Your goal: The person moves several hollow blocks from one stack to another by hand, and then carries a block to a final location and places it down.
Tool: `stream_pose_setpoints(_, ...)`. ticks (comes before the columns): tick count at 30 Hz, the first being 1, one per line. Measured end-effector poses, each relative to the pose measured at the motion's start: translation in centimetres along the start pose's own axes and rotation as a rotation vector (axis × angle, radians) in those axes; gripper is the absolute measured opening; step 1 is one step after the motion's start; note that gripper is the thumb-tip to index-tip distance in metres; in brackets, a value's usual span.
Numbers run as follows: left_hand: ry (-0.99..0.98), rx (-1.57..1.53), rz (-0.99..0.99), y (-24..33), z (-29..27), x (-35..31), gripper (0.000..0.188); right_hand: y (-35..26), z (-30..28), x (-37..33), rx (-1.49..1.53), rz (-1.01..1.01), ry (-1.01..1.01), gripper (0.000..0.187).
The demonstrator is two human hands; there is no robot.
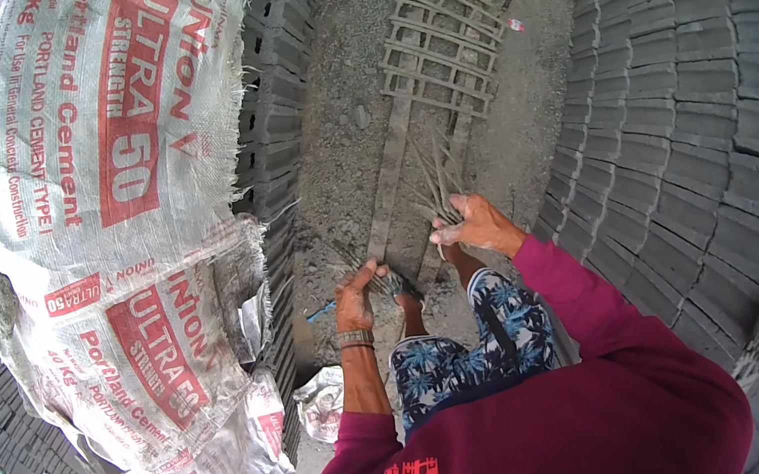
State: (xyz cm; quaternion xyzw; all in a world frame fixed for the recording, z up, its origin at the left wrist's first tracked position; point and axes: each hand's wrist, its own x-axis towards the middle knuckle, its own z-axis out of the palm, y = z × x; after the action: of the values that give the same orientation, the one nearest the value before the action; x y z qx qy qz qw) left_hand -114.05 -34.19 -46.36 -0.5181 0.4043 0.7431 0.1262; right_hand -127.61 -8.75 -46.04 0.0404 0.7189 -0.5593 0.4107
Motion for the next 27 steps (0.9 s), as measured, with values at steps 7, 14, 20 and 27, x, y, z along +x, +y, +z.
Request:
stream_pose_setpoints(7,-0.178,-0.007,-0.073,-1.8,1.3,-5.7,0.019,1.8,3.2,-4.3,0.186,0.122,0.094,0.059)
stream_pose_setpoints(14,-0.376,-0.081,-0.161,-0.2,10.3,-9.7,0.026,-3.1,2.8,-10.5,-0.257,-0.156,0.443,0.031)
stream_pose_setpoints(20,-0.537,0.277,0.040,3.4,18.1,-12.7,0.034,-7.2,1.7,-12.4,-0.157,-0.283,0.731,0.028)
stream_pose_setpoints(27,-0.628,0.283,0.162,7.2,22.3,-17.3,0.032,-12.2,0.2,-15.6,-0.066,-0.305,0.706,0.042)
